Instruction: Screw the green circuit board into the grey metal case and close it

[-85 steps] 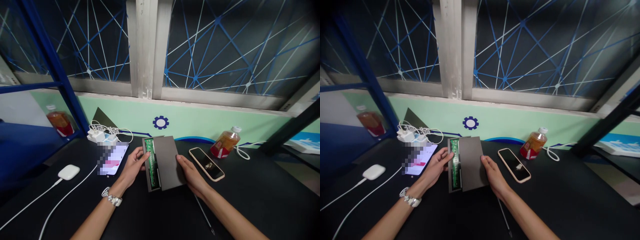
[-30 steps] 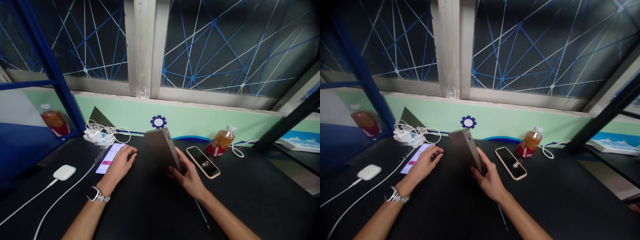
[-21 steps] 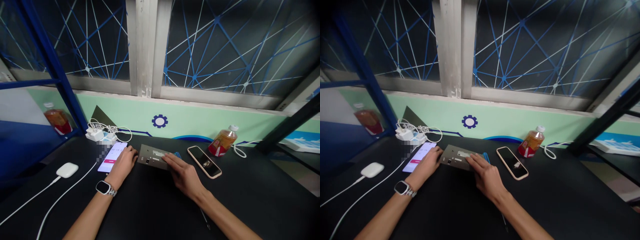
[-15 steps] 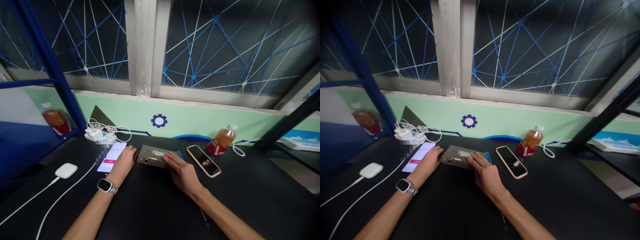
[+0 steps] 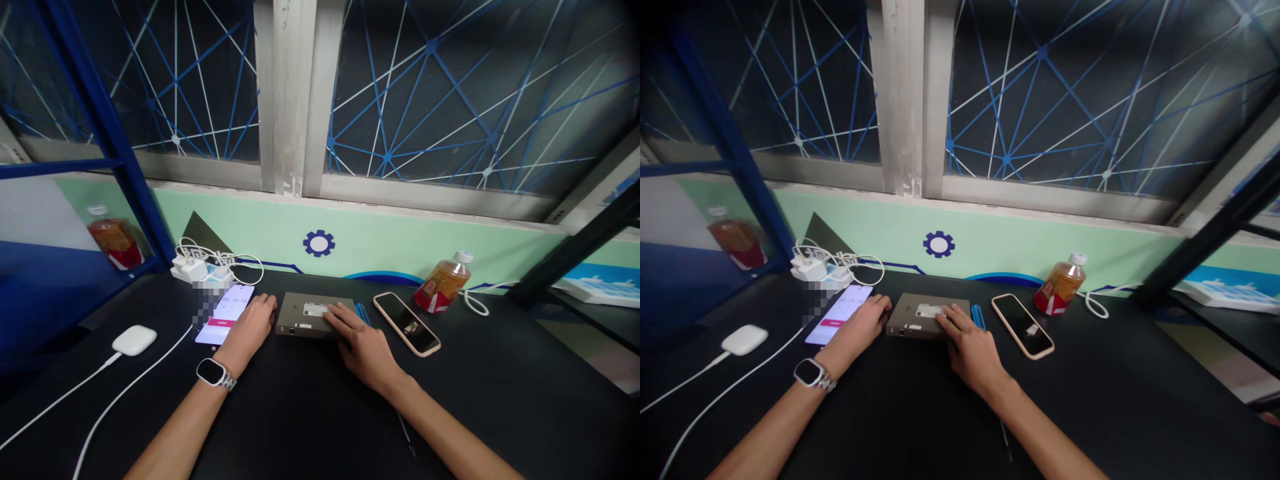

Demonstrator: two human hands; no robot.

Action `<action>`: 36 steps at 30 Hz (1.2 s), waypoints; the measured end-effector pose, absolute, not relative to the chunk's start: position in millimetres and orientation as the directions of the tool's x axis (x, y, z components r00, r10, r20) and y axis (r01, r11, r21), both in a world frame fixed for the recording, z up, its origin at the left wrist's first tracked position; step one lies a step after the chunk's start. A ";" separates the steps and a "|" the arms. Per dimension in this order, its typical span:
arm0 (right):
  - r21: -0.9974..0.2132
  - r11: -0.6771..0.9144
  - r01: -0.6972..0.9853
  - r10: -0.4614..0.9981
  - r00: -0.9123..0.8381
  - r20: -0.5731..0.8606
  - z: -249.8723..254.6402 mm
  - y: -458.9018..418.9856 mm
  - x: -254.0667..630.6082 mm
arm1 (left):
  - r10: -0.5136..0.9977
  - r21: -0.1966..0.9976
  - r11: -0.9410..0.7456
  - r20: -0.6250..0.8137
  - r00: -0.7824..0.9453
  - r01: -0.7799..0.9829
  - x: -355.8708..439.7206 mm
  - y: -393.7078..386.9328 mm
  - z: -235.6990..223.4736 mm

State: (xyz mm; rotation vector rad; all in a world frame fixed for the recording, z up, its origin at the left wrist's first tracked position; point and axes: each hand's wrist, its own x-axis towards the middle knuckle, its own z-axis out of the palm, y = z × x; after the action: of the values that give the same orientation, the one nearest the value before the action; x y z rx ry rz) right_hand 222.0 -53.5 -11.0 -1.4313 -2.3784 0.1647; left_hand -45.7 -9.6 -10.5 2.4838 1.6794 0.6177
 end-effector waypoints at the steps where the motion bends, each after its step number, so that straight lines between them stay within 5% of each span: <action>1: -0.288 0.488 0.824 0.870 -0.430 0.242 -11.6 -53.2 221.9 | 0.904 0.295 -0.400 0.282 0.321 0.868 -46.1 -9.6 -10.6; 10: -0.400 0.570 0.717 0.820 -0.521 0.235 -13.7 -49.7 228.1 | 0.876 0.350 -0.460 0.329 0.352 0.816 -52.1 -6.5 -23.5; 15: -0.439 0.414 0.797 0.877 -0.222 0.426 10.9 -44.5 254.0 | 0.864 0.532 -0.479 0.426 0.269 0.698 -54.1 -2.1 -20.6; 19: -0.373 0.033 0.927 0.992 0.015 0.127 14.1 -43.6 289.8 | 0.892 0.777 -0.445 0.428 0.145 0.444 -43.6 -2.8 -16.8; 23: -0.420 -0.072 0.905 0.994 0.028 -0.110 -0.3 -46.2 307.6 | 0.941 0.936 -0.329 0.314 0.125 0.124 -25.5 -8.3 -19.5; 27: -0.589 -0.181 0.788 0.973 0.057 -0.223 -7.6 -42.8 302.0 | 0.967 0.979 -0.197 0.202 0.157 -0.051 -12.5 -15.2 -19.9; 31: -0.756 -0.124 0.642 0.991 0.048 -0.121 2.4 -37.4 295.0 | 0.978 0.984 -0.078 0.106 0.178 -0.158 -7.1 -23.2 -13.9; 36: -0.994 0.052 0.091 0.999 0.003 0.053 23.3 -42.5 277.4 | 0.975 0.979 -0.022 0.066 0.214 -0.200 -1.2 -28.8 -11.2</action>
State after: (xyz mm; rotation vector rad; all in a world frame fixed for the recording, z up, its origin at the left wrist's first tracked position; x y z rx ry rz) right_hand 277.4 -42.5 23.3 -1.2393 -1.2960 1.1216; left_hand -1.2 -28.8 -11.2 1.1914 0.8816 1.1639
